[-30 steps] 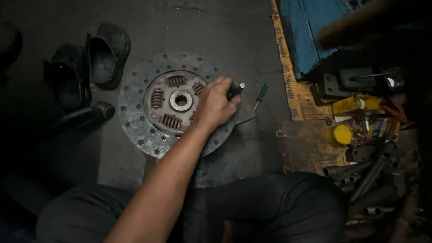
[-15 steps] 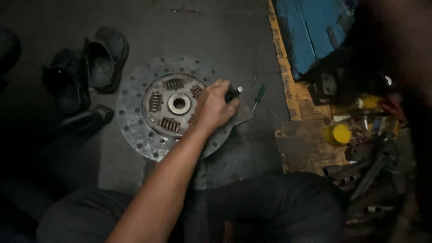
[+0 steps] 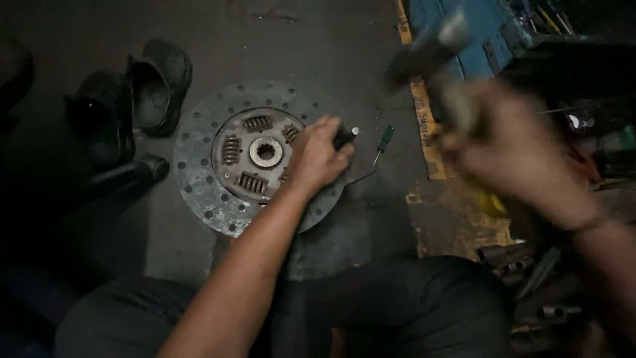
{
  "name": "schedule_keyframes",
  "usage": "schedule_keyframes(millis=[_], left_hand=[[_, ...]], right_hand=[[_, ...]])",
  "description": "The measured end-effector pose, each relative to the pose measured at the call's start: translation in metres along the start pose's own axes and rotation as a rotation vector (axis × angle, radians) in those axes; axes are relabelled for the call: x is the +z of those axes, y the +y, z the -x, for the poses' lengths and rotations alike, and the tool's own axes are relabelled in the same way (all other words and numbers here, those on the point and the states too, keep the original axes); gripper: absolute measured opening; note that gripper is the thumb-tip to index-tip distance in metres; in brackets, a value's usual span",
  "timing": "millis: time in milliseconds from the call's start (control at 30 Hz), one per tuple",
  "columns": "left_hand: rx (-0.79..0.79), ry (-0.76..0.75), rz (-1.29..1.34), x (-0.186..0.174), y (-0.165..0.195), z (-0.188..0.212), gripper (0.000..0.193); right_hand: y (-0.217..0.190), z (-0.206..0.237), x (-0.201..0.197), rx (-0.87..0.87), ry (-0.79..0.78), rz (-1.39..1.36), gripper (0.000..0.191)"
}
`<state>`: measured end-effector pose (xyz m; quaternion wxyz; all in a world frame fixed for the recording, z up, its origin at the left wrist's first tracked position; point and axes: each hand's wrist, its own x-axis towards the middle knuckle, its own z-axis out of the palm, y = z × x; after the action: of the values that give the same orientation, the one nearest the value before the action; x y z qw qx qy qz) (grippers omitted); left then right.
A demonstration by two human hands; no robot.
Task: The person uses a hammer and punch to drive out retaining pins from a clutch pressure plate. They repeatedly position the punch, strike it with the hammer, and flip the assembly to access different pins.
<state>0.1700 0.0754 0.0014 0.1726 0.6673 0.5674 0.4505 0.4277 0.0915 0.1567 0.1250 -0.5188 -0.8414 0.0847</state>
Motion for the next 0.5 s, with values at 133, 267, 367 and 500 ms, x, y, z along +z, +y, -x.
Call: schedule_keyframes(millis=[133,267,367,500], left_hand=[[-0.016,-0.022,0.012,-0.001,0.001,-0.002,0.030],[-0.080,-0.056,0.015,0.001,0.001,-0.003,0.027],[-0.040,-0.029,0.037,0.001,-0.002,-0.001,0.028],[0.013,0.001,-0.048,0.002,-0.004,0.000,0.035]], right_hand=[[0.032,-0.025,-0.037,-0.278,0.392,-0.134,0.049],[-0.004,-0.027,-0.019,-0.446,0.793,-0.098,0.042],[-0.048,-0.007,0.033,-0.285,0.483,0.165,0.037],[-0.051,0.006,0.051,0.125,-0.266,0.142,0.041]])
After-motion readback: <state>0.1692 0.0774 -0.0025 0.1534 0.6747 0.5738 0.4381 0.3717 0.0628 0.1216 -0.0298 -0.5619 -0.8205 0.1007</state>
